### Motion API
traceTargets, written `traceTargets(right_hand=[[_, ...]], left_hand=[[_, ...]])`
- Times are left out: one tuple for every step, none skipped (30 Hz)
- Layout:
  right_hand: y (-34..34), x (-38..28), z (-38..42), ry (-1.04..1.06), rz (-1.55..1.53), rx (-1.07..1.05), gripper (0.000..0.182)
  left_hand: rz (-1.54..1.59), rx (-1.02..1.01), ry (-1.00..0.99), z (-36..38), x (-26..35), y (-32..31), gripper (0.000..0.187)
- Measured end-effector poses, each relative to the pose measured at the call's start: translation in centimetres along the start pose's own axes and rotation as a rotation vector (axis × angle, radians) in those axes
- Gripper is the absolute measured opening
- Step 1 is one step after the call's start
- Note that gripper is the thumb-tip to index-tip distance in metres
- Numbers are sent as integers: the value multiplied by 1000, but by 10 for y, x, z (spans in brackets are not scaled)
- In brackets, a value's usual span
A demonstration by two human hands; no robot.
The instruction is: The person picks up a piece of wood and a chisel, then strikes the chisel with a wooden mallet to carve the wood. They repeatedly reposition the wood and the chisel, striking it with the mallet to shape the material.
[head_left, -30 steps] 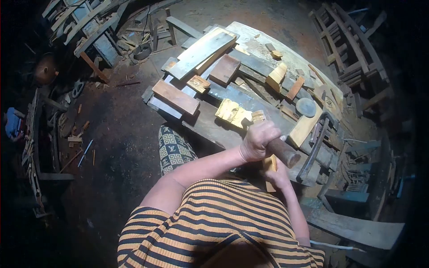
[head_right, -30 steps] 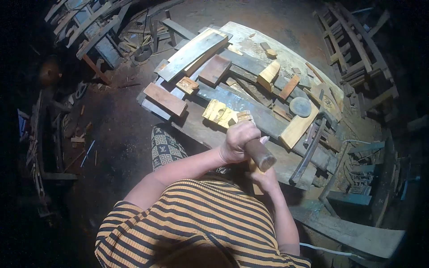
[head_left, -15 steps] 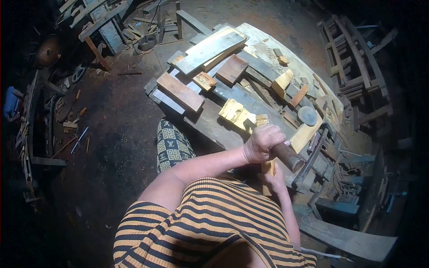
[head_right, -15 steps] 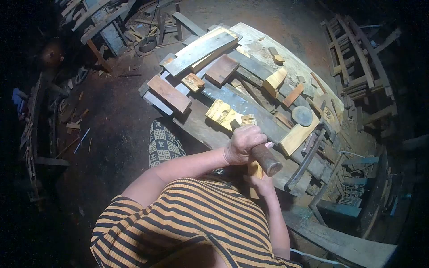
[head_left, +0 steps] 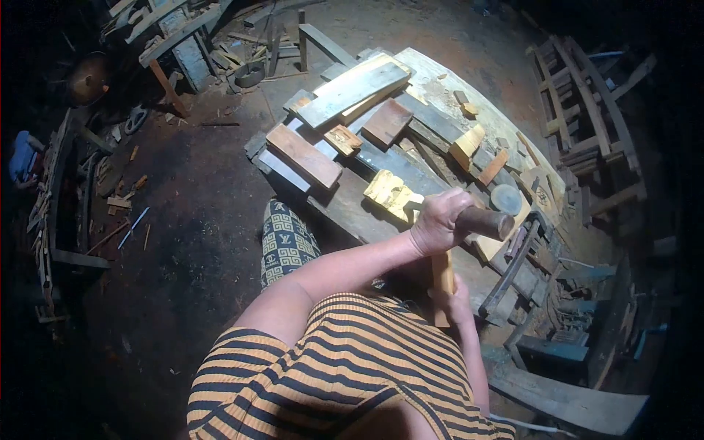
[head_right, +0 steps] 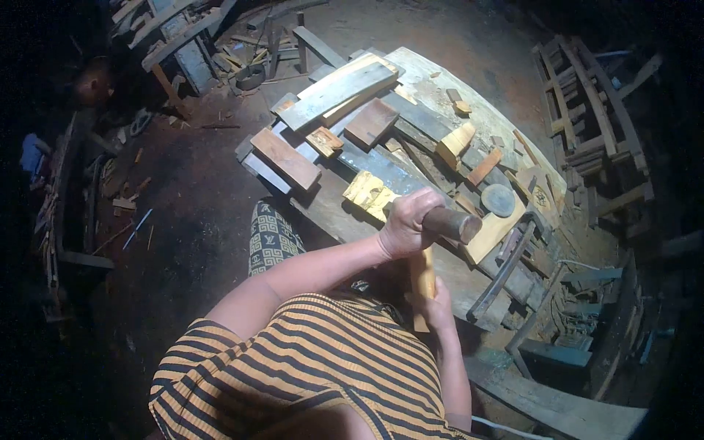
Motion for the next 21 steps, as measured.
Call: traceTargets(right_hand=[[3, -2, 0, -14, -121, -23, 48], [9, -11, 2, 96, -220, 48, 51], [18, -33, 8, 181, -123, 176, 54], [30, -58, 22, 206, -160, 240, 55], [41, -76, 30, 451, -177, 378, 56], [53, -95, 42, 467, -233, 449, 61], [60, -117, 60, 559, -302, 429, 67], [51, -141, 74, 769, -538, 312, 70], [55, -141, 76, 835, -548, 389, 71], [58, -138, 79, 901, -557, 465, 72], [54, -133, 79, 953, -574, 384, 76], [54, -131, 81, 957, -576, 378, 76], [48, -128, 77, 754, -181, 363, 75], [43, -122, 74, 537, 204, 340, 75], [47, -113, 70, 462, 215, 321, 72], [55, -118, 71, 469, 211, 321, 72], [64, -129, 76, 525, 252, 365, 72], [69, -136, 82, 575, 291, 412, 73], [71, -139, 86, 662, 117, 513, 71], [74, -140, 90, 747, -60, 612, 69], [83, -137, 90, 790, -288, 437, 69]], left_hand=[[14, 21, -20, -2, -2, -1, 27], [19, 14, -1, -1, -3, -1, 29], [28, 13, -9, -2, -3, 0, 29], [39, 9, -14, -2, -3, -1, 28], [3, -8, -20, -2, -3, -2, 28], [-5, -11, -24, -1, -3, -4, 28], [-22, -21, -20, 0, -5, -7, 29], [-37, -30, -16, 1, -7, -10, 32], [-22, -33, -8, 2, -7, -12, 33], [-23, -31, -13, 2, -7, -14, 33], [-24, -23, -24, 2, -8, -15, 33], [-27, -14, -34, 1, -7, -14, 34], [-40, -28, -25, 0, -6, -13, 34], [-46, -25, -31, -2, -5, -12, 34], [-45, -25, -22, -2, -5, -11, 30], [-42, -23, -16, -4, -4, -12, 27], [-28, -17, -14, -3, -5, -12, 26], [-30, -20, -16, -4, -5, -12, 26], [-19, -23, -19, -5, -3, -11, 27], [-8, -26, -22, -6, -3, -11, 27], [-6, -26, -23, -6, -3, -12, 27]])
Point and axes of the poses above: each hand's wrist, its own z-axis away from the middle knuckle, its own y-axis out of the back of the hand, x = y × z, the point moved 3 cm from there along -z, towards the middle knuckle, and after that the axes turned 7 degrees about x, right-handed, at the moved point
